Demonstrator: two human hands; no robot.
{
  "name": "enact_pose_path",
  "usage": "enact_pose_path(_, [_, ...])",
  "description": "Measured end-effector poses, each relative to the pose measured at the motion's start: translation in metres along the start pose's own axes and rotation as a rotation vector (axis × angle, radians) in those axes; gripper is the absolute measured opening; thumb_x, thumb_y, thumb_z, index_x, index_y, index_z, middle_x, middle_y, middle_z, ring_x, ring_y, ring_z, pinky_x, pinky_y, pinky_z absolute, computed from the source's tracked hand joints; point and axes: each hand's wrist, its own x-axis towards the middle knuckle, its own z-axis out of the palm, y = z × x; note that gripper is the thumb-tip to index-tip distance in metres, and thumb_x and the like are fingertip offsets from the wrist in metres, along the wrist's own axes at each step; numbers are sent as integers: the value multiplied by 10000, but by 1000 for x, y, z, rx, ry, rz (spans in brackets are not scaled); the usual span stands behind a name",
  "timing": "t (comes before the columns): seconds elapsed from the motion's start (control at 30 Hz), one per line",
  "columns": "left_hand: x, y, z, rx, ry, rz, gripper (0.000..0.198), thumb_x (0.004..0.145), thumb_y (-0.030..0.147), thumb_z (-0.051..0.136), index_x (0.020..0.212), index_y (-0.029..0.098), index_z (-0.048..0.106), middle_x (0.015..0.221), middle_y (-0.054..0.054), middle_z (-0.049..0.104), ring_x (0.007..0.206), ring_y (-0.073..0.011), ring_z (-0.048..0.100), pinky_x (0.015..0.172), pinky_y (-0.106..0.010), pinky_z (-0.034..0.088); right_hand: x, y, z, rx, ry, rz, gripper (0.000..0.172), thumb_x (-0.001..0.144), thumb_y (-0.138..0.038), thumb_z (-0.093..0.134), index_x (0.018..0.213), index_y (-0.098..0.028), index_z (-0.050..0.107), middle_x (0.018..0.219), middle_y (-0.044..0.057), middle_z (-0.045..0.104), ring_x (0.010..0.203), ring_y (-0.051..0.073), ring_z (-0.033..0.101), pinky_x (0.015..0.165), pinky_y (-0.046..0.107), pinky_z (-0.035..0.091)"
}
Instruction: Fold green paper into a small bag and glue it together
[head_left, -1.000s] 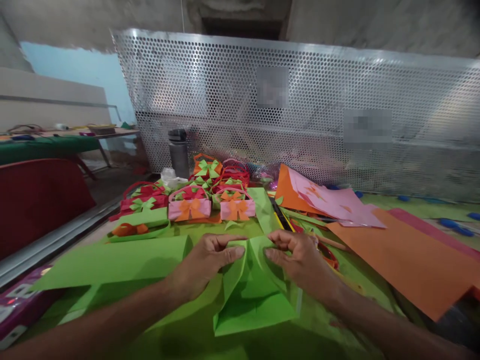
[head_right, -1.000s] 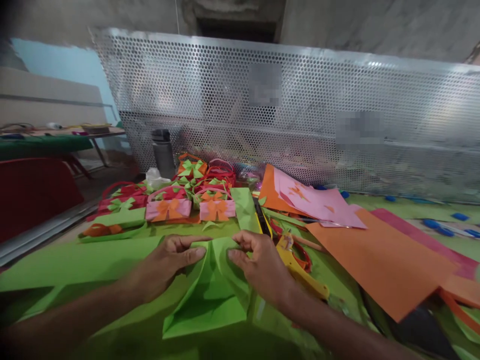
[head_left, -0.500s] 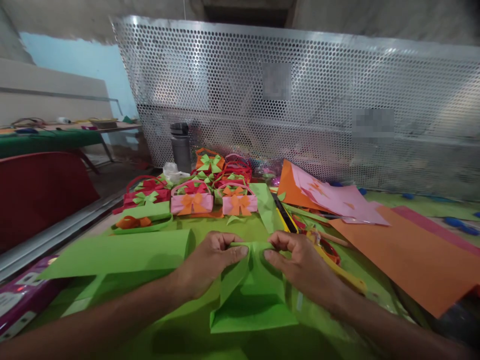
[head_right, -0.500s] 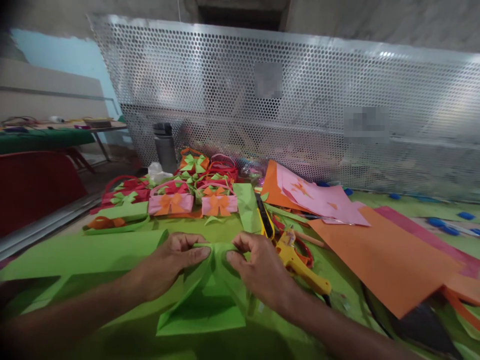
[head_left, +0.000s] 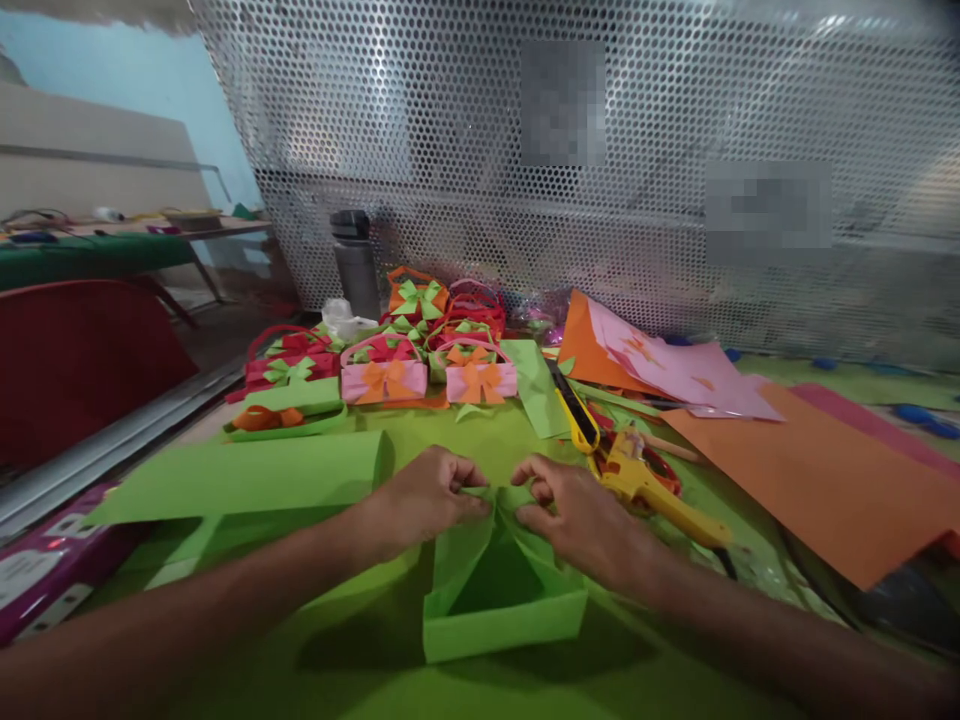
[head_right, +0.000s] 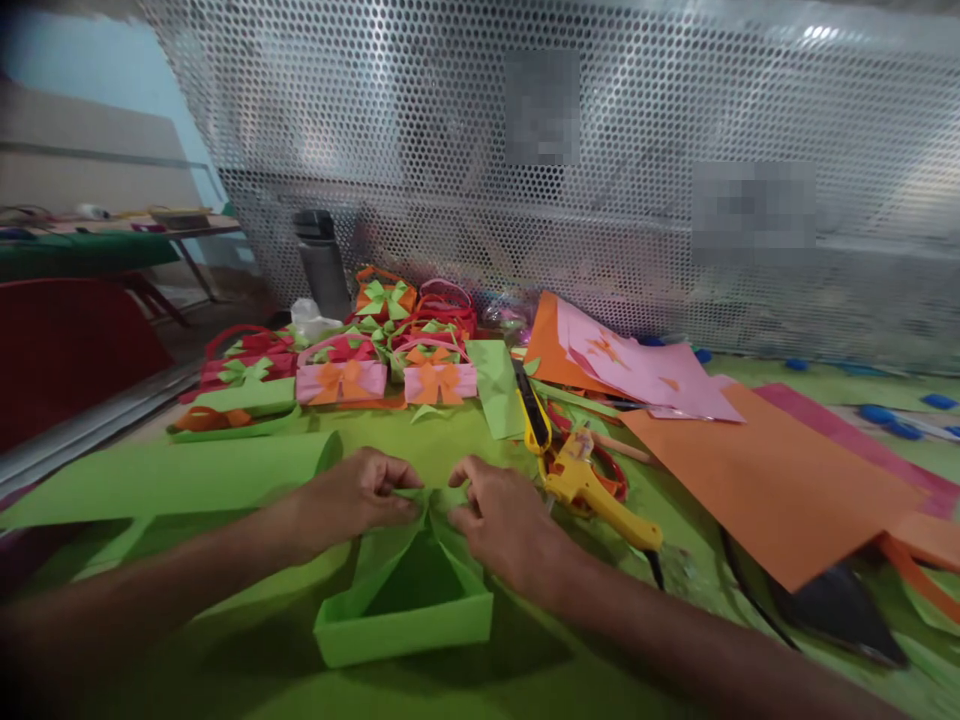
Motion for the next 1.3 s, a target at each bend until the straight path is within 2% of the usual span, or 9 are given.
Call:
enact_pose_path(0.27, [-5, -4, 2, 436, 131, 121, 379, 697, 192, 569, 1072, 139, 575, 719, -19, 610, 653, -179, 547, 581, -260, 376, 1, 5, 9, -206, 36, -50, 375, 692, -154, 577, 1067, -160, 577, 720, 60, 616, 759, 238, 548, 651, 321, 360])
enact_pose_path(0.43, [-11, -2, 5, 649, 161, 247, 347, 678, 131, 603, 1023, 126, 572, 933, -92, 614, 777, -225, 548, 676, -321, 390, 4, 9, 11, -269, 9, -123, 359, 678, -147, 626, 1032, -167, 576, 697, 13, 635, 680, 184, 554, 811, 391, 325])
enact_pose_path(0.53, [-11, 0, 3, 719, 88, 334, 142, 701, 59, 554, 803, 139, 611, 785, -43, 606, 697, -180, 536, 630, -277, 376, 5, 12, 8, -286, 1, -173, 250, 680, -157, 656, 921, -173, 593, 741, 9, 643, 708, 173, 555, 821, 386, 309])
enact_pose_path(0.63, [-10, -1, -1, 736, -55, 424, 210, 727, -20, 508, 660, 145, 618, 643, 5, 580, 604, -118, 520, 587, -219, 363, 7, 15, 5, -288, -15, -219, 149, 674, -195, 697, 771, -177, 584, 750, -1, 633, 721, 161, 544, 768, 343, 322])
enact_pose_path(0.87, [-16, -9, -13, 661, -169, 551, 245, 831, 56, 462, 684, 140, 639, 748, -25, 621, 669, -115, 566, 607, -191, 403, 7, 13, 1, -293, -30, -271, 124, 717, -240, 688, 687, -172, 590, 717, 0, 631, 704, 153, 534, 717, 313, 336])
enact_pose_path(1.0, [-17, -16, -14, 578, -166, 569, 237, 853, 106, 449, 735, 149, 650, 834, -40, 649, 729, -131, 595, 647, -193, 425, 3, 7, -26, -323, 59, -285, 128, 823, -262, 565, 751, -167, 613, 769, 30, 629, 746, 162, 543, 674, 282, 349])
enact_pose_path(1.13, [-16, -22, -13, 556, -155, 593, 239, 875, 162, 461, 711, 157, 634, 872, -31, 627, 747, -128, 582, 670, -196, 404, -7, 15, -67, -394, 225, -220, 171, 859, -290, 493, 784, -176, 596, 757, 25, 616, 706, 156, 536, 626, 272, 337])
enact_pose_path(1.2, [-15, -24, -12, 557, -145, 606, 244, 872, 137, 446, 706, 159, 623, 863, -31, 616, 753, -132, 572, 668, -202, 395, -16, 28, -80, -438, 255, -98, 190, 858, -310, 474, 775, -183, 588, 730, 24, 616, 663, 153, 538, 585, 266, 327])
enact_pose_path(1.3, [-14, -26, -12, 548, -141, 638, 244, 862, 127, 438, 690, 164, 608, 815, -34, 604, 714, -136, 555, 640, -215, 387, -33, 53, -83, -533, 187, 123, 190, 832, -354, 482, 769, -196, 567, 701, 25, 614, 598, 160, 537, 548, 270, 316])
